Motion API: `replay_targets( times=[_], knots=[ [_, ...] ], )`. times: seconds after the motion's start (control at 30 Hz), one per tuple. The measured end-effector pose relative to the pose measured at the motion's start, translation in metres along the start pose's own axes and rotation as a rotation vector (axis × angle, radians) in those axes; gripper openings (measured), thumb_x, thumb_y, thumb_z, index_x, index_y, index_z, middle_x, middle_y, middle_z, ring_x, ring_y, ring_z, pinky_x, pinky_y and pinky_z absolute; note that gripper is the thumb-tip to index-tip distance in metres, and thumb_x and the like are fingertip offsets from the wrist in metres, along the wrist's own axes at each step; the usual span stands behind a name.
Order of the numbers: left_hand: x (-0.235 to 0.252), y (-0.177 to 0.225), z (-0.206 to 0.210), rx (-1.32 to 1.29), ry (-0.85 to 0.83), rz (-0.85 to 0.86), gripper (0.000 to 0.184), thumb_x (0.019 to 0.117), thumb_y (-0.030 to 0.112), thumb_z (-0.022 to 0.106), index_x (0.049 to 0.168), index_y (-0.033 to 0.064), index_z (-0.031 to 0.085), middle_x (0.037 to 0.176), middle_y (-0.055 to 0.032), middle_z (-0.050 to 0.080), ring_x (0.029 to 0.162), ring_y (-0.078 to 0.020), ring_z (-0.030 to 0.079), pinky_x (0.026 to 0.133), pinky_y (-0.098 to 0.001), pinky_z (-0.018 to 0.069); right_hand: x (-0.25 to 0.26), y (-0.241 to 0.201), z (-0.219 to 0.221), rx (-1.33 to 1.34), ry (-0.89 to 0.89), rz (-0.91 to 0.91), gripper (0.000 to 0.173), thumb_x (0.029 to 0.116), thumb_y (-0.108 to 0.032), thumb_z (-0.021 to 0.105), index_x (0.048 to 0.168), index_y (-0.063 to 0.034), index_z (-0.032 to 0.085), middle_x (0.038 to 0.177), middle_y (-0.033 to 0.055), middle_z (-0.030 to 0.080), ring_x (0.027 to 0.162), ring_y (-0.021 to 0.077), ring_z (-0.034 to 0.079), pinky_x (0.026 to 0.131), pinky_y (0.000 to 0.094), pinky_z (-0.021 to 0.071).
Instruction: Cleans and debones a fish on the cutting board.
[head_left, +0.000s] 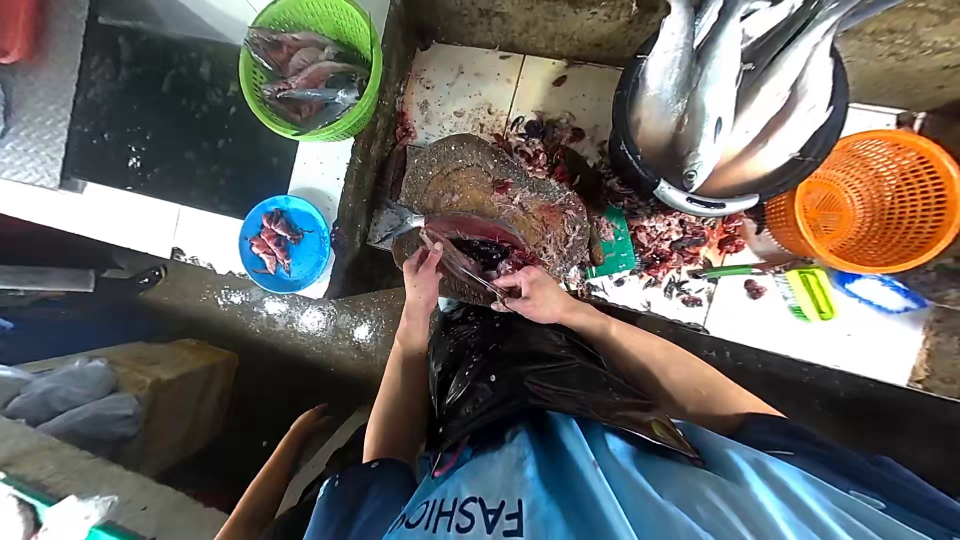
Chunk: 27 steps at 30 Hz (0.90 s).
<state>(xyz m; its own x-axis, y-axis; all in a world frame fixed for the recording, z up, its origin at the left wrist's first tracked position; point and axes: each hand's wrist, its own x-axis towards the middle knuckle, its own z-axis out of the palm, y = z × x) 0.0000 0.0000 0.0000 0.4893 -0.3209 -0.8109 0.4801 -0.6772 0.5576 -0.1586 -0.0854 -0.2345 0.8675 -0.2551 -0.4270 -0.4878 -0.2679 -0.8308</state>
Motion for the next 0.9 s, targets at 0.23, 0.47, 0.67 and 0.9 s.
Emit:
replay_targets(
  times=[0.23, 0.47, 0.67, 0.9],
  knots=[
    [0.218, -0.169, -0.016, -0.462, -0.076, 0.396, 0.041, 0.1031, 0.038, 0.062, 0.13, 0.0075, 0.062, 0.122, -0.0093, 0.068, 0.111, -0.021, 0.066, 0.098, -0.045, 0.0552, 0.004, -0.006, 0.029, -0.018, 0.086, 0.036, 0.033, 0.0892, -0.04, 0.073, 0.112, -0.0167, 0.079, 0.098, 0.0026, 0.076, 0.093, 0.0145, 0.07, 0.091, 0.0457, 0.0553],
    [0.243, -0.16, -0.01, -0.53, -0.073, 0.394, 0.029, 0.1065, 0.019, 0.055, 0.124, -0.0034, 0.061, 0.108, -0.0147, 0.071, 0.097, -0.0232, 0.07, 0.088, -0.0438, 0.0594, 0.005, -0.013, 0.034, -0.043, 0.172, -0.042, 0.031, 0.0875, -0.034, 0.074, 0.105, -0.0091, 0.078, 0.1, 0.0117, 0.075, 0.097, 0.0247, 0.07, 0.094, 0.0507, 0.0525],
    [0.24, -0.155, -0.002, -0.487, -0.104, 0.406, 0.025, 0.1068, 0.014, 0.053, 0.12, -0.0049, 0.061, 0.104, -0.0134, 0.071, 0.093, -0.0212, 0.071, 0.084, -0.0417, 0.0607, 0.009, -0.014, 0.035, -0.028, 0.212, -0.031, 0.032, 0.0891, -0.035, 0.072, 0.108, -0.0093, 0.077, 0.103, 0.0114, 0.075, 0.101, 0.024, 0.07, 0.095, 0.0508, 0.0517],
    [0.24, -0.156, -0.011, -0.438, -0.153, 0.421, 0.022, 0.105, 0.01, 0.055, 0.121, -0.0036, 0.061, 0.101, -0.0127, 0.071, 0.09, -0.0214, 0.071, 0.082, -0.043, 0.0608, 0.017, -0.017, 0.032, -0.065, 0.211, 0.001, 0.032, 0.0895, -0.039, 0.071, 0.104, -0.0103, 0.077, 0.095, 0.0103, 0.074, 0.093, 0.0244, 0.07, 0.088, 0.0521, 0.0534]
  ],
)
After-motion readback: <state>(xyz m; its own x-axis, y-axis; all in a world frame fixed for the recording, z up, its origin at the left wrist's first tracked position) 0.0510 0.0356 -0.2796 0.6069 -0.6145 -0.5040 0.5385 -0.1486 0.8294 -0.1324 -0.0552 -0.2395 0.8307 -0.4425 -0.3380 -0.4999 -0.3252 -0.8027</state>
